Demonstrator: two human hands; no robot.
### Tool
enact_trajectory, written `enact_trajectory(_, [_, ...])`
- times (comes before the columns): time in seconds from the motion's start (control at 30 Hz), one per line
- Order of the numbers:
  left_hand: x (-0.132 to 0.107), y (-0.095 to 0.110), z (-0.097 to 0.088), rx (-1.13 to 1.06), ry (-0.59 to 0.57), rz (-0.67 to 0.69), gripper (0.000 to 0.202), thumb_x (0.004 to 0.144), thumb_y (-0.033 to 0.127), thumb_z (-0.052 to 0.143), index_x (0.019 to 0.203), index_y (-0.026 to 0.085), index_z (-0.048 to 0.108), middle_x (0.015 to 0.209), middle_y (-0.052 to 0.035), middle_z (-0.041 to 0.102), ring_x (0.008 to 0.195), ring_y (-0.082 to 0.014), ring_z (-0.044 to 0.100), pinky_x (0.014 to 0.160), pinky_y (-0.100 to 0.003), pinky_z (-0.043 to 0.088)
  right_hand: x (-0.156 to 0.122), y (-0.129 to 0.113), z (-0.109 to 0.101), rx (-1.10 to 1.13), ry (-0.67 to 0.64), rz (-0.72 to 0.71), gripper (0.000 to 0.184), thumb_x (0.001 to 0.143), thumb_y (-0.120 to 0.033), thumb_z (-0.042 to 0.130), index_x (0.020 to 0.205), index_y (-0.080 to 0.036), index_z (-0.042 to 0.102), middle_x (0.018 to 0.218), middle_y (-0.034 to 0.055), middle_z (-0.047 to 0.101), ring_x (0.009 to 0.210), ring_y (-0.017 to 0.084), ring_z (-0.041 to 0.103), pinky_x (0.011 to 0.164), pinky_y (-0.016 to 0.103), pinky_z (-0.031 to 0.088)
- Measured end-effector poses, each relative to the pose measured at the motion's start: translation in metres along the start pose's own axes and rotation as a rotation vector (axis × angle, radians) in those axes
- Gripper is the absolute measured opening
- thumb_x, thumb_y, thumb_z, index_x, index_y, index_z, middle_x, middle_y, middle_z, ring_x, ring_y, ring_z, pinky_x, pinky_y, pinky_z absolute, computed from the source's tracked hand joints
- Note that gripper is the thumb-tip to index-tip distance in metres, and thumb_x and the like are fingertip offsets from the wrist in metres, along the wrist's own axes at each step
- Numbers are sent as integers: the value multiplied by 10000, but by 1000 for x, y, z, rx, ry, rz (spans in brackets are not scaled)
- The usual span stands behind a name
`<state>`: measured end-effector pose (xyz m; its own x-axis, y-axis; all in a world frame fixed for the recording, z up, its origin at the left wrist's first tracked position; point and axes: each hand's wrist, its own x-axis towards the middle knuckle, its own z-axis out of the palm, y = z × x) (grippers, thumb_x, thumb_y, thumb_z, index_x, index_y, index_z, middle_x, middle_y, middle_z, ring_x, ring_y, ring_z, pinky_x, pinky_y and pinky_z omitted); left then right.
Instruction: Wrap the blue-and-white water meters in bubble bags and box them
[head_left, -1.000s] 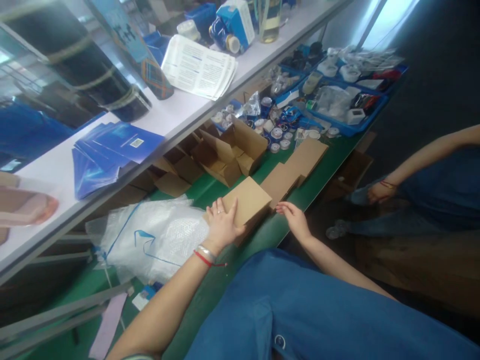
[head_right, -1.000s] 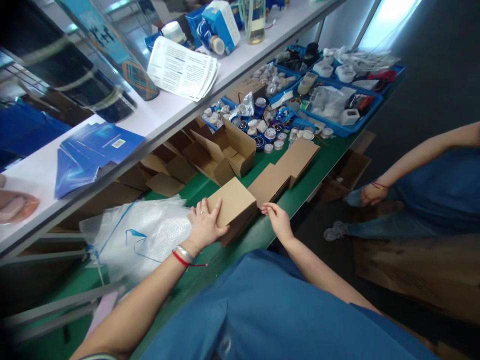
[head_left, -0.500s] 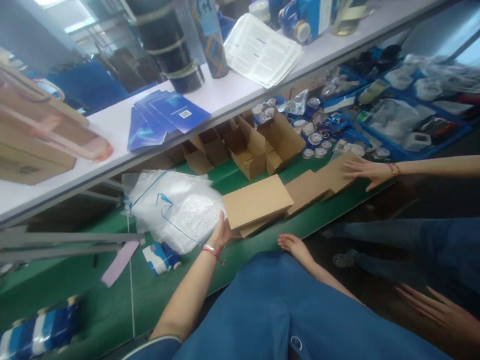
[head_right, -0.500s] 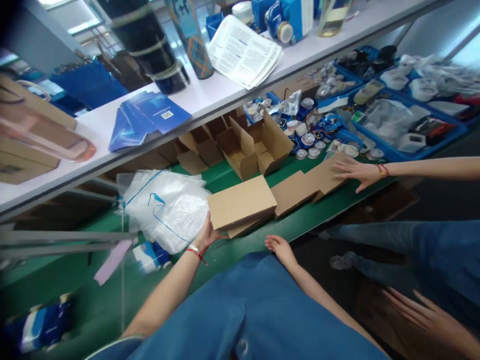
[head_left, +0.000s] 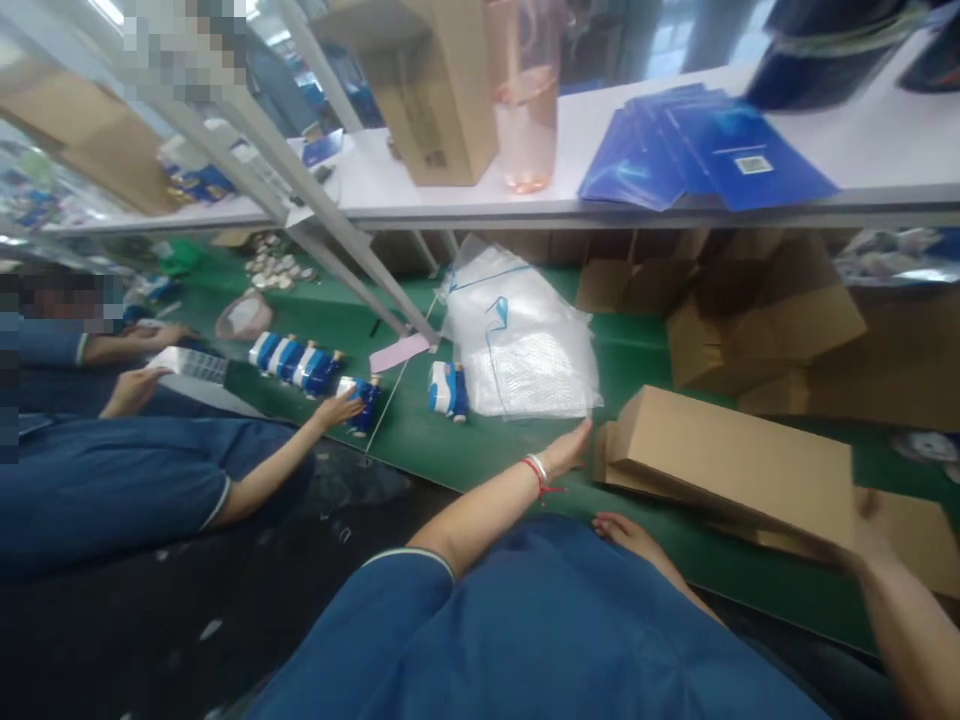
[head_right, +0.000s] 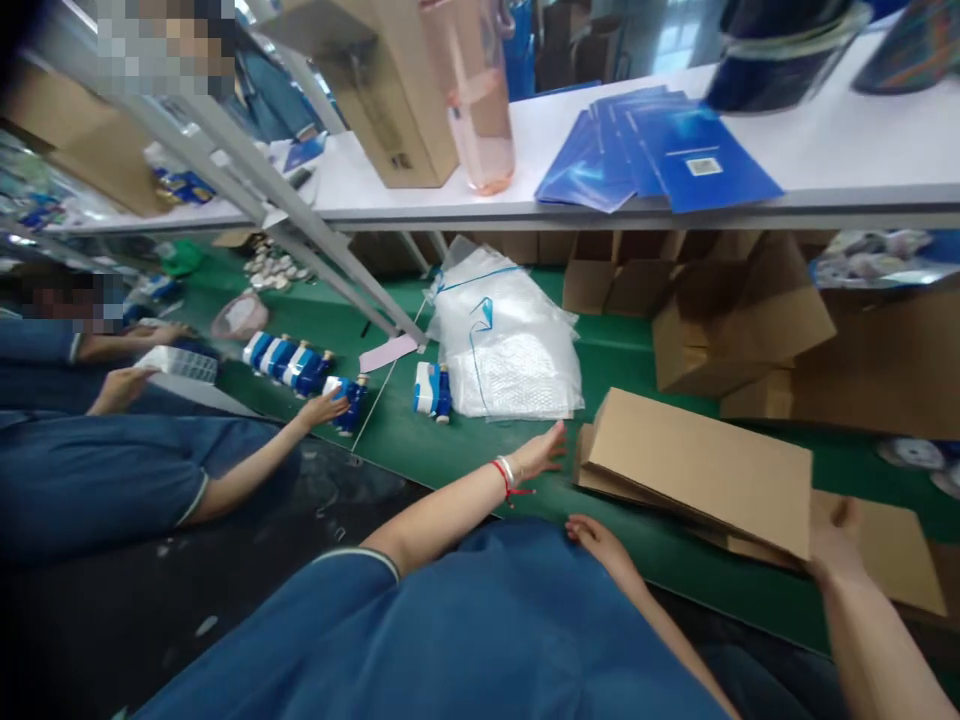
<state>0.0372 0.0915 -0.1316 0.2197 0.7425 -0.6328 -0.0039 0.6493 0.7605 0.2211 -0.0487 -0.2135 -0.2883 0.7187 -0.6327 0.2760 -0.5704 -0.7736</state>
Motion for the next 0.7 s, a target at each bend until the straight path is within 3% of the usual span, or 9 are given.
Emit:
enact_trajectory(0.07, [-16,-11,-47,54,201,61,592,815,548,536,1260,158,552,1395,-171,460,1302,-284,411,1085,-409,294,16,-23,24,-138,-26,-77,394,793,-461,489,1015,-176,648,1004,105,704,914,229,670,881,378,509])
enact_trajectory(0.17, [-50,-33,-137,91,361,84,463,815,408,579,1189,136,580,1344,-163,514,1280,-264,439,1107,-379,261,52,-74,68,-401,49,-239,342,857,-332,413,1054,-171,641,1007,81,703,914,194,662,873,333,502])
enact_trajectory(0.27, [-82,-58,-217,119,375,55,353,821,364,549,1063,117,617,1142,-172,639,1081,-275,598,1042,-441,349,112,-139,104,-667,263,-335,338,876,-226,388,1102,-168,633,1129,82,661,1056,182,601,953,307,444])
enact_trajectory(0.33, [-99,-73,-254,133,346,43,285,807,368,557,967,148,643,1026,-150,677,957,-266,650,983,-451,406,155,-176,113,-728,417,-302,381,884,-183,375,1208,-137,570,1294,116,556,1212,195,487,1047,323,346])
enact_trajectory(0.4, [-113,-87,-279,133,312,35,224,799,390,567,896,210,657,970,-125,691,888,-253,668,929,-447,448,191,-199,115,-778,549,-228,408,875,-169,410,1260,-79,511,1403,177,423,1289,236,383,1081,354,275])
enact_trajectory(0.47, [-125,-97,-296,97,281,26,185,793,423,572,860,271,654,939,-99,697,856,-244,675,895,-456,469,213,-208,115,-837,623,-141,399,851,-169,479,1226,-39,516,1393,232,396,1265,275,380,1053,378,282])
enact_trajectory(0.57, [-140,-106,-316,36,251,14,194,780,457,580,855,293,650,926,-86,697,850,-245,678,886,-471,473,226,-210,120,-931,634,-40,311,835,-160,529,1110,-22,572,1248,257,496,1154,274,450,966,372,331])
enact_trajectory(0.7, [-151,-109,-344,22,273,9,235,789,424,574,890,233,666,967,-134,686,862,-254,674,875,-414,477,227,-218,125,-1054,593,20,219,882,-127,453,976,-25,623,1047,210,581,996,198,521,852,314,359])
